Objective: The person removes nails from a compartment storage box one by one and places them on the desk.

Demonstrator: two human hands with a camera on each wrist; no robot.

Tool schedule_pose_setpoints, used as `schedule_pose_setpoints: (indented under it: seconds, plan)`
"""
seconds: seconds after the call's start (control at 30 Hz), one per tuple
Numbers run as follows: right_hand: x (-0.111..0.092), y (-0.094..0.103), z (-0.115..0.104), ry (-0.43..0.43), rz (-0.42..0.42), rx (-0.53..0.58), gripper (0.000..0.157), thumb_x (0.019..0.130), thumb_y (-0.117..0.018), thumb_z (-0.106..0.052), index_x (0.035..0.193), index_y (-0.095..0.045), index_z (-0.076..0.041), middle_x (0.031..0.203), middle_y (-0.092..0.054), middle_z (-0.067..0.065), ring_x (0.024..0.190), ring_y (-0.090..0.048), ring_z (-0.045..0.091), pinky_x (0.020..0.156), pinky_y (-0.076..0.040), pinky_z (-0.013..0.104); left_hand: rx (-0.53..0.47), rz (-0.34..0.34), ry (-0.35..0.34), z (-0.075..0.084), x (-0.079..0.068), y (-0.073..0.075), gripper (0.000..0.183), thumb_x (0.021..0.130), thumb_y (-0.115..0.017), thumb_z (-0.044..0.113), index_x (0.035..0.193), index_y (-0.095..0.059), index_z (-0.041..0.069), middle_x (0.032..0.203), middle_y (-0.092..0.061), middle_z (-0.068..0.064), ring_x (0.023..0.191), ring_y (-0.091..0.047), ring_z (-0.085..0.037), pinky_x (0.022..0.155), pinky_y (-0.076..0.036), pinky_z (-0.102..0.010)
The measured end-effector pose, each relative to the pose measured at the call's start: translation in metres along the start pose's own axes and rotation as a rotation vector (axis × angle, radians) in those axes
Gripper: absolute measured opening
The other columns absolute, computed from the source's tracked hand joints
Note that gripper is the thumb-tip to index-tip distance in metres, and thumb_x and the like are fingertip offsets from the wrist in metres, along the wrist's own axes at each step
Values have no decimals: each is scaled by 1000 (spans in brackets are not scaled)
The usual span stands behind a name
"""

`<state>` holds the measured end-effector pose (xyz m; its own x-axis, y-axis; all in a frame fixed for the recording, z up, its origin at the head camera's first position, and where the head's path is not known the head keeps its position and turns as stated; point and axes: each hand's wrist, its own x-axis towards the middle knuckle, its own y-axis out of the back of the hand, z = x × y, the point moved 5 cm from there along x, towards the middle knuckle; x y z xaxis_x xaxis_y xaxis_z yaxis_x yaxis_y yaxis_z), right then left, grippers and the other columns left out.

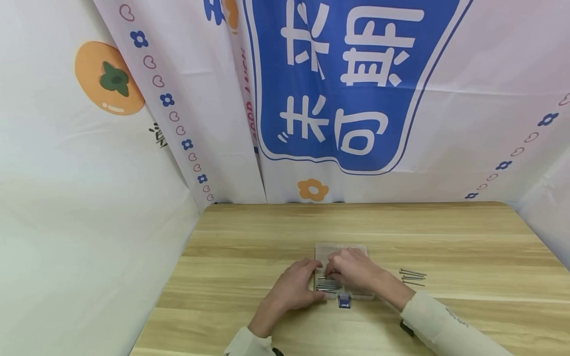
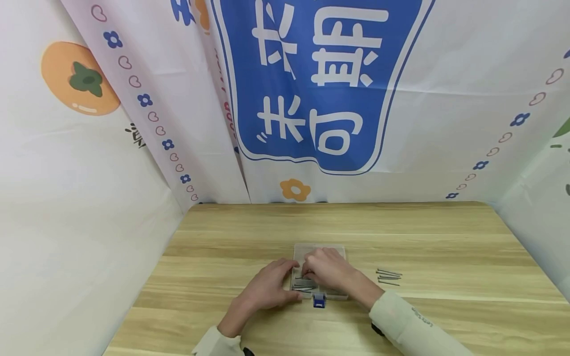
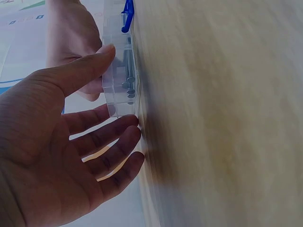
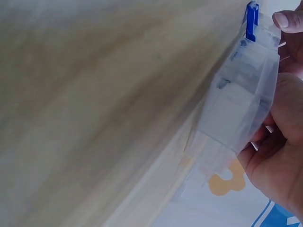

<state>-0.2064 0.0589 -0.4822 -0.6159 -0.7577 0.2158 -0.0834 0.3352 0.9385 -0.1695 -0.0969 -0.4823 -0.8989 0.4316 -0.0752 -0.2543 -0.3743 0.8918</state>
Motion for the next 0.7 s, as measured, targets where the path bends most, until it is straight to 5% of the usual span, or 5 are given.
schedule_pose_setpoints:
  seconds: [0.7]
  plan:
    - [-7,3,15,-128,-32,195,4,97,-80,-24,99,-83,-23,99,-80,-12,83,-67,-4,79,-59,23,1,13,-7,-1,0,0,70,86,-88,46,144,-64,15,143,-67,-4,134,-63,-26,113,-53,-47]
